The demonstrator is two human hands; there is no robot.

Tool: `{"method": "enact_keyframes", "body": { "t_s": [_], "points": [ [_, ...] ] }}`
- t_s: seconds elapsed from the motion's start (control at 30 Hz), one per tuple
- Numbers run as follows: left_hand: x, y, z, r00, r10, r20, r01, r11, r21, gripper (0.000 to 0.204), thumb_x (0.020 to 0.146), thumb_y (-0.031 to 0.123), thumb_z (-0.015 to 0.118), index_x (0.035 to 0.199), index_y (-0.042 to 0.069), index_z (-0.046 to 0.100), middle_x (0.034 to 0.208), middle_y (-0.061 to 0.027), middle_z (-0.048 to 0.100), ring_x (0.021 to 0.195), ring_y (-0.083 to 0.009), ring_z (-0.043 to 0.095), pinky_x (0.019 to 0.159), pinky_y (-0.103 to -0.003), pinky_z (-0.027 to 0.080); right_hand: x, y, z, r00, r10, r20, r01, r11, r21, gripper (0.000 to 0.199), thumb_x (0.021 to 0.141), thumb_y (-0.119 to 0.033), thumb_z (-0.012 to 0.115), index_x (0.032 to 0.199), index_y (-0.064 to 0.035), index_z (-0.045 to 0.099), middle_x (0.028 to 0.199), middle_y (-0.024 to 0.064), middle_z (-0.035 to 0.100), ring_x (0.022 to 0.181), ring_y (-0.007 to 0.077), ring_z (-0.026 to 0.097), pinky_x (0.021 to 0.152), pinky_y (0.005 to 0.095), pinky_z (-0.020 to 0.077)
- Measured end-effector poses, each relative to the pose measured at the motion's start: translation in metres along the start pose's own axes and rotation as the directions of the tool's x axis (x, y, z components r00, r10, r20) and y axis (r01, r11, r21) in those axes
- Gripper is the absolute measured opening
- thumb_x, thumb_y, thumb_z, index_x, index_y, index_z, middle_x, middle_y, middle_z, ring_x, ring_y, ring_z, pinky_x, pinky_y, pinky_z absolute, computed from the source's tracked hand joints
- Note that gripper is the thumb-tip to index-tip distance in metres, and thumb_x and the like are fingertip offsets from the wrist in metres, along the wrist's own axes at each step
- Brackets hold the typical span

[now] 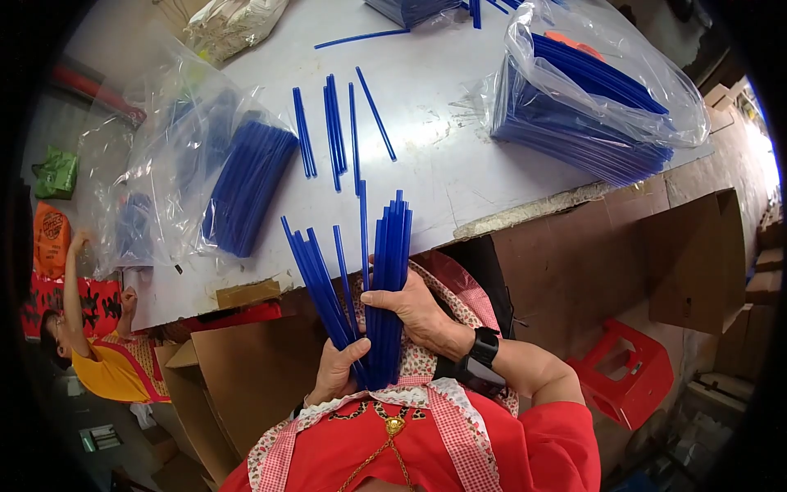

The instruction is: The person gathers blue plastic straws by hand, aligns them into a bundle, and places the bundle into a plastic bag. They then move the filled plastic bag aside on the table and pick up another bundle of blue plastic straws to repeat the process.

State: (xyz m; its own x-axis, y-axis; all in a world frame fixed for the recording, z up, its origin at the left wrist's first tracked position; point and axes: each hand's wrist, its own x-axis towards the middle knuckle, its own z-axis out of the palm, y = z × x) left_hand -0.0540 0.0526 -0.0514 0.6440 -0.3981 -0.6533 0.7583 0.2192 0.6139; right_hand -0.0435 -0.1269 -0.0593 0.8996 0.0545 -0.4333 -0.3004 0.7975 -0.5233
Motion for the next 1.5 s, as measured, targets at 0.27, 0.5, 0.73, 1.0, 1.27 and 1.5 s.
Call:
{"method": "enact_keyframes", "body": {
  "t_s": [0.27,0.5,0.73,1.0,1.27,1.5],
  "points": [
    [-0.001,0.008,0.007,0.992,0.121,-0.033,-0.110,0.966,0.236,0.029,0.080,0.007,0.075,0.105,0.003,0.060,0.089,-0.0051,0.066,0.075,-0.0120,0.062,0.069,-0.025,0.051,0.000,-0.002,-0.004,0.999,0.034,0.013,-0.034,0.999,-0.023,0.056,0.079,0.003,0.070,0.129,-0.0042,0.045,0.100,0.0039,0.058,0.088,0.0139,0.059,0.081,0.0289,0.0519],
    [0.038,0.052,0.028,0.948,0.307,0.082,-0.311,0.844,0.436,0.028,0.080,0.007,0.071,0.105,0.000,0.060,0.079,-0.0019,0.061,0.064,-0.0093,0.055,0.059,-0.024,0.045,0.002,-0.017,-0.015,0.995,-0.082,-0.050,0.084,0.995,0.047,0.054,0.081,0.002,0.068,0.129,-0.0034,0.043,0.096,0.0042,0.060,0.085,0.0125,0.059,0.078,0.0279,0.0513],
    [0.156,0.149,0.047,0.852,0.511,0.116,-0.488,0.693,0.531,0.023,0.082,0.008,0.067,0.102,-0.001,0.060,0.072,-0.0029,0.057,0.058,-0.0115,0.053,0.053,-0.025,0.044,-0.015,-0.028,-0.014,0.994,-0.108,-0.021,0.109,0.993,0.050,0.053,0.082,0.003,0.067,0.128,-0.0043,0.042,0.096,0.0056,0.062,0.082,0.0131,0.059,0.076,0.0274,0.0517],
    [0.063,0.097,0.064,0.948,0.190,0.255,-0.285,0.864,0.416,0.026,0.089,0.011,0.063,0.112,0.000,0.057,0.101,-0.0095,0.065,0.083,-0.0141,0.062,0.073,-0.028,0.052,-0.006,-0.038,-0.014,0.980,-0.184,-0.076,0.192,0.975,0.115,0.046,0.083,0.002,0.065,0.125,-0.0036,0.046,0.102,0.0061,0.061,0.088,0.0138,0.060,0.081,0.0293,0.0517],
    [0.031,0.017,0.032,0.954,0.193,0.231,-0.278,0.861,0.427,0.037,0.084,0.007,0.069,0.118,-0.001,0.055,0.106,-0.0095,0.065,0.093,-0.0156,0.064,0.083,-0.030,0.053,0.003,-0.019,-0.006,0.996,-0.088,0.013,0.087,0.993,0.077,0.039,0.088,-0.002,0.060,0.125,-0.0026,0.049,0.115,0.0068,0.059,0.103,0.0163,0.059,0.092,0.0334,0.0490],
    [0.034,0.028,0.006,0.944,0.006,0.329,-0.059,0.987,0.151,0.041,0.083,0.007,0.069,0.121,-0.001,0.055,0.105,-0.0112,0.066,0.091,-0.0193,0.067,0.081,-0.033,0.056,0.003,-0.018,-0.006,0.973,-0.064,0.224,0.029,0.988,0.155,0.046,0.091,-0.003,0.053,0.135,-0.0025,0.042,0.124,0.0087,0.056,0.113,0.0178,0.055,0.102,0.0356,0.0433]
  ]
}}
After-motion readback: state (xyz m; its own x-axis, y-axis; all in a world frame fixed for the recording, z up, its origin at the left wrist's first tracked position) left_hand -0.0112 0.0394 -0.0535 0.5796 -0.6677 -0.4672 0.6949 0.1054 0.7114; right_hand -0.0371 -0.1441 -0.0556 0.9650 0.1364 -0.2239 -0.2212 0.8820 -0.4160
